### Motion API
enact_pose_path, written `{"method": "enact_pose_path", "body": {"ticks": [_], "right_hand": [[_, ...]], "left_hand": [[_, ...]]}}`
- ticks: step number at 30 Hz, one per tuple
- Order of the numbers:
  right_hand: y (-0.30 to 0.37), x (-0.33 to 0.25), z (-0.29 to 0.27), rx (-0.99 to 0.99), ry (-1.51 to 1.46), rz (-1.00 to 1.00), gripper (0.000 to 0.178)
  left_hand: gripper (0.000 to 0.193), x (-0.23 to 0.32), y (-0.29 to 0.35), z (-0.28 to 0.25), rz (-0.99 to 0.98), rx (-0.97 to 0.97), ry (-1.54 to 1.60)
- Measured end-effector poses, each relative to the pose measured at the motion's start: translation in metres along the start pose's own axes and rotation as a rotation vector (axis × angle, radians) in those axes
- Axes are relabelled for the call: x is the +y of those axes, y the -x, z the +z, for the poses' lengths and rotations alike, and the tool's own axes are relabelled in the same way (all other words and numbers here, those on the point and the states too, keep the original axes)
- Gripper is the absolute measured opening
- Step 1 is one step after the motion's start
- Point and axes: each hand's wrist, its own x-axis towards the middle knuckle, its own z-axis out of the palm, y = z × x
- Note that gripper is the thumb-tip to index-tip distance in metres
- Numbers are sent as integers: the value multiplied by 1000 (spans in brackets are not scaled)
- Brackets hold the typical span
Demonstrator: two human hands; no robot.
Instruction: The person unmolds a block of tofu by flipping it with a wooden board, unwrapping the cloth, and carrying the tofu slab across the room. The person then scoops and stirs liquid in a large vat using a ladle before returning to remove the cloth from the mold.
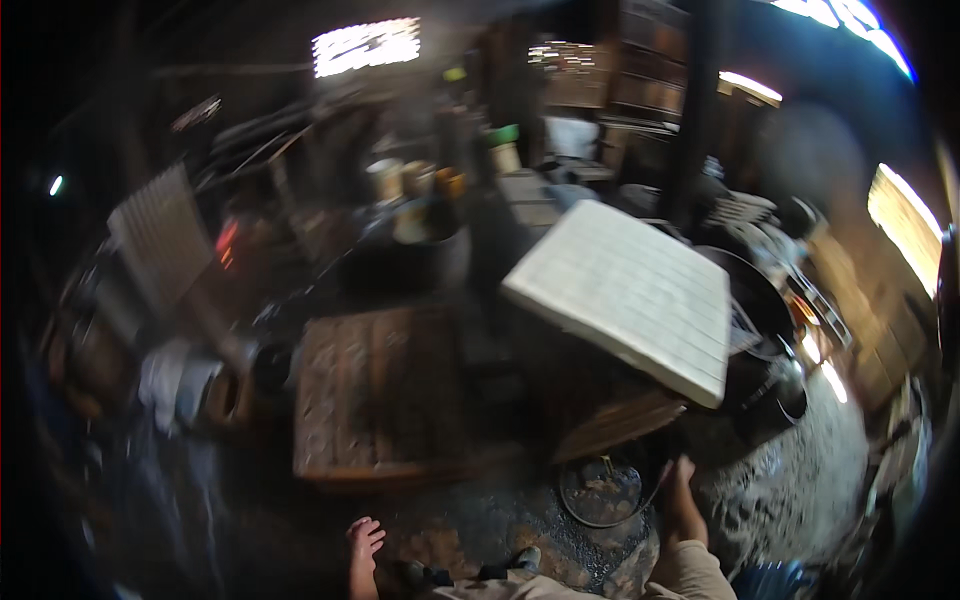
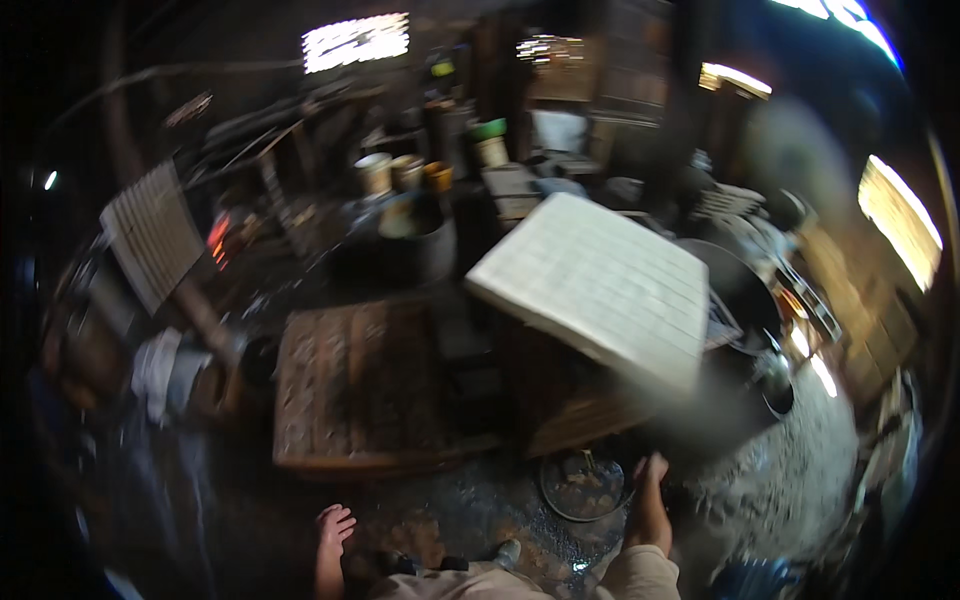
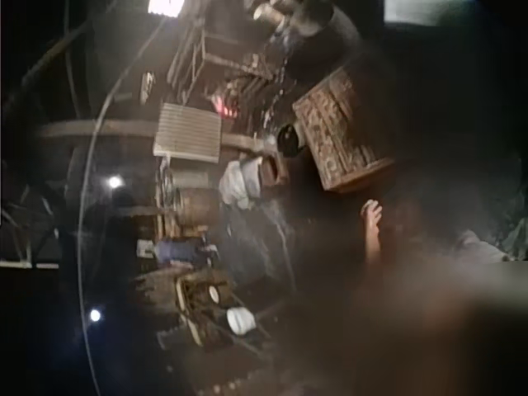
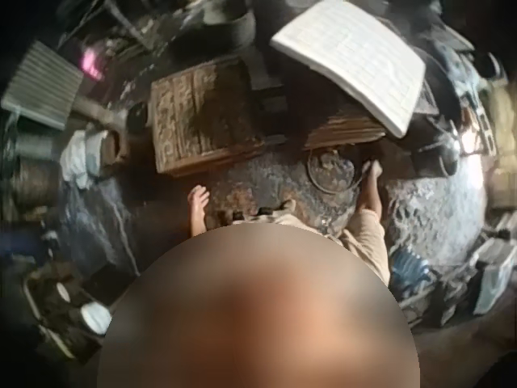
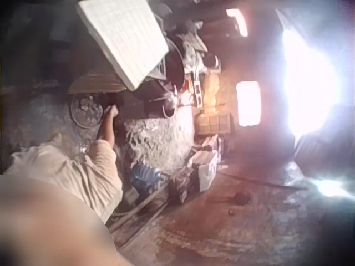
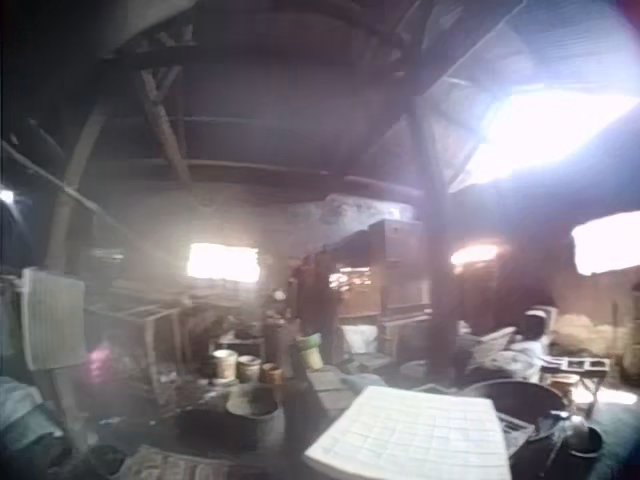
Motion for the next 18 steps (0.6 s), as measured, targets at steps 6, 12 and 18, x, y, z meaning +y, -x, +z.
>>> {"method": "enact_pose_path", "body": {"ticks": [6,12,18], "right_hand": [[135,232,110,-334,540,404,23],[457,325,280,-1224,1079,123,25],[536,427,329,-1461,1263,375,26]], "left_hand": [[18,-2,-8,-150,164,132,172],[11,53,26,-295,401,326,360],[21,63,35,-388,447,370,359]]}}
